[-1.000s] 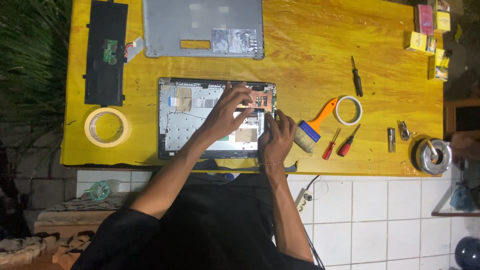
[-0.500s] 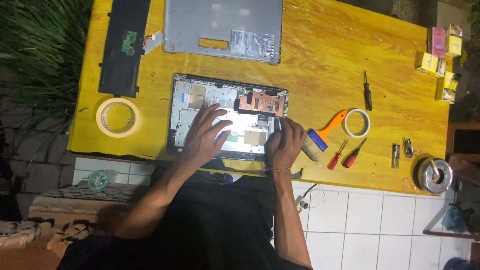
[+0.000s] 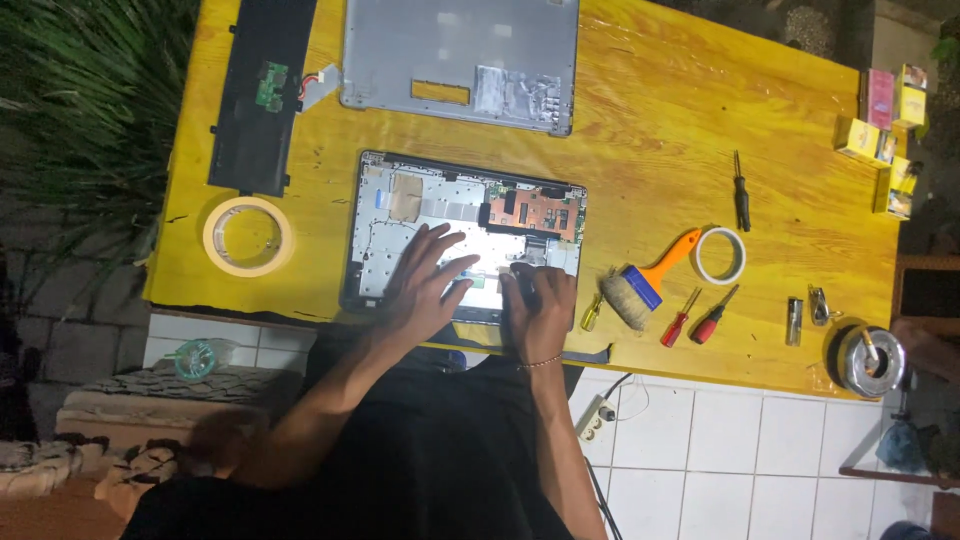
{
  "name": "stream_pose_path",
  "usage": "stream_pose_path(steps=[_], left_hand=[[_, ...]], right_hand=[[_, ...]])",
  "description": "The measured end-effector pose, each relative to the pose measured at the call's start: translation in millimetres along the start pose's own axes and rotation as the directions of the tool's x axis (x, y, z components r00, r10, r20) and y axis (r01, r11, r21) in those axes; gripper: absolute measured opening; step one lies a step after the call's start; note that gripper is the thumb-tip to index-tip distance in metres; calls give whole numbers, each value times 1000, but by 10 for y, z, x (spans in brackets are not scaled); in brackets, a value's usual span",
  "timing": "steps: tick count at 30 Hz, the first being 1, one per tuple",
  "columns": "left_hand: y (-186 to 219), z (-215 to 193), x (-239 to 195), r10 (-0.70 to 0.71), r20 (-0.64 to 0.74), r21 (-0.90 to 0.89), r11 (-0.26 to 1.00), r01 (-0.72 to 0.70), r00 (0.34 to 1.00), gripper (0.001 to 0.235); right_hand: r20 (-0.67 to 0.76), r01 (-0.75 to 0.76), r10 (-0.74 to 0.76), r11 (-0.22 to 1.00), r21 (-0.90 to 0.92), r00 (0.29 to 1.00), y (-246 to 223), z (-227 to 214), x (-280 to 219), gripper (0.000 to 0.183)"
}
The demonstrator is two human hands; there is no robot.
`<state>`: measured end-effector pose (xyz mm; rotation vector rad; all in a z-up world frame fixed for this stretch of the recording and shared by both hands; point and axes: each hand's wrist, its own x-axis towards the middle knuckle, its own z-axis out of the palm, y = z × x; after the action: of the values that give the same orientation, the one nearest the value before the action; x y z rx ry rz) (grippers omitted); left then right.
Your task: The person works on the internal components of a disassembled laptop placed on a yellow table. They use their hands to manipulate small parts and wires on the motherboard area. Tools and a roll of tape are visible on the table.
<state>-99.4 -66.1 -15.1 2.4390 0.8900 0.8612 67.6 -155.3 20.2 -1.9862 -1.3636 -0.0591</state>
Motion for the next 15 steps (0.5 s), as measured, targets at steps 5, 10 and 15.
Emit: stream_pose_path(steps=[5, 10, 15], left_hand=[[20, 18, 69, 12, -8, -36, 999, -12, 1000, 27], [48, 56, 171, 21, -7, -50, 999, -21, 1000, 26], [137, 188, 257, 28, 62, -31, 999, -26, 998, 22]], right_hand=[[-11, -5, 5, 1000, 1, 1000, 42, 133, -18, 11], [-2, 48, -49, 993, -110, 999, 84, 284, -70, 4], [3, 9, -9, 990, -140, 1000, 127, 381, -145, 8]])
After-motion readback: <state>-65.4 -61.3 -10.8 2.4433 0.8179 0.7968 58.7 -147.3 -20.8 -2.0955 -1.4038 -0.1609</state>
